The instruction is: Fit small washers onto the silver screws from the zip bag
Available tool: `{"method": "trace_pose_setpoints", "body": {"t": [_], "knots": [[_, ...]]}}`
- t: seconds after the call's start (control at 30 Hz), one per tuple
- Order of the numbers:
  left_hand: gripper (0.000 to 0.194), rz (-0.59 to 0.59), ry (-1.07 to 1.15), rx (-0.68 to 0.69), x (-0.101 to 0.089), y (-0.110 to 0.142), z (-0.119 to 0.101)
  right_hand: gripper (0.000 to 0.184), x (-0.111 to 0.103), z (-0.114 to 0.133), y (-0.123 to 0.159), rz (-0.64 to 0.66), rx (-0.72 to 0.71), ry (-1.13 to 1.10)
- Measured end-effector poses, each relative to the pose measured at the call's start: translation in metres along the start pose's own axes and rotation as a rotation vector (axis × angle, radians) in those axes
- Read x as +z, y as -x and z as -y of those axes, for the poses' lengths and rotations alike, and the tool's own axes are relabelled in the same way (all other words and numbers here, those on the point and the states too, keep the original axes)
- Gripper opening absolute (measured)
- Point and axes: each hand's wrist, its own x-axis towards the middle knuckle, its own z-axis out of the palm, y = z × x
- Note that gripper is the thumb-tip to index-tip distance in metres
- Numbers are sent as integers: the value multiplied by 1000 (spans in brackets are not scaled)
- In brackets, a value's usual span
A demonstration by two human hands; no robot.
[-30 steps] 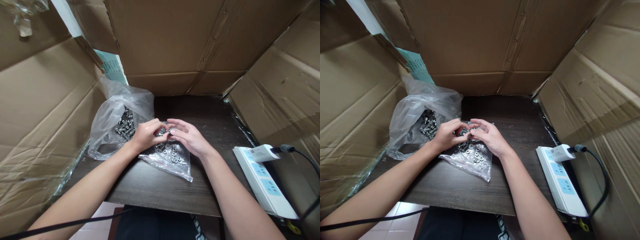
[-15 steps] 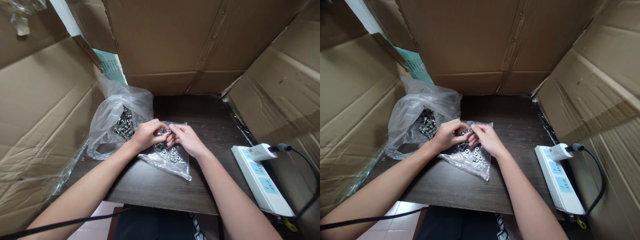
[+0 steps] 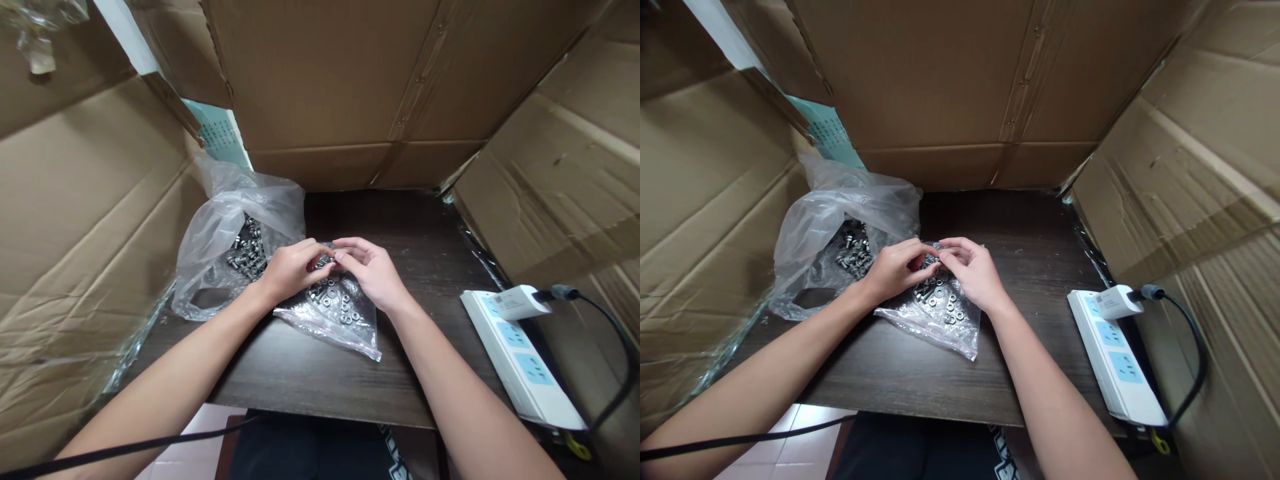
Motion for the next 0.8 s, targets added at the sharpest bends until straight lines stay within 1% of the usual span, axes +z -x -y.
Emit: {"method": "trace_pose_setpoints", "body": {"t": [0.07,0.1,0.13,0.2,0.27,0.33,0.43,0.57,0.63,0.73,0.8], "knots": [[12,-18,-9,10,0,0,0,31,3,0,1,-36,45,81],[11,-28,-14,15,-1,0,0,34,4,1,1,-47,72,96],[11,-39,-17,19,-1,0,1,35,5,2,2,-36,90,65],[11,-53,-19,28,-2,0,1,33,5,5,2,33,107,-52],[12,-58,-18,31,-2,0,1,34,4,7,3,106,108,-162],[12,-59,-17,31,-2,0,1,37,3,7,3,143,112,-202],[13,-58,-15,38,-2,0,1,32,2,5,2,159,125,-188],[17,-49,-8,43,-3,0,0,29,3,0,2,210,151,-83],[16,-55,-4,34,-3,0,0,30,4,-1,2,210,151,-55],[13,-75,1,30,-4,0,-1,25,4,2,4,170,113,-80],[12,-77,-1,37,-4,0,-1,30,2,4,5,162,76,-93]]}}
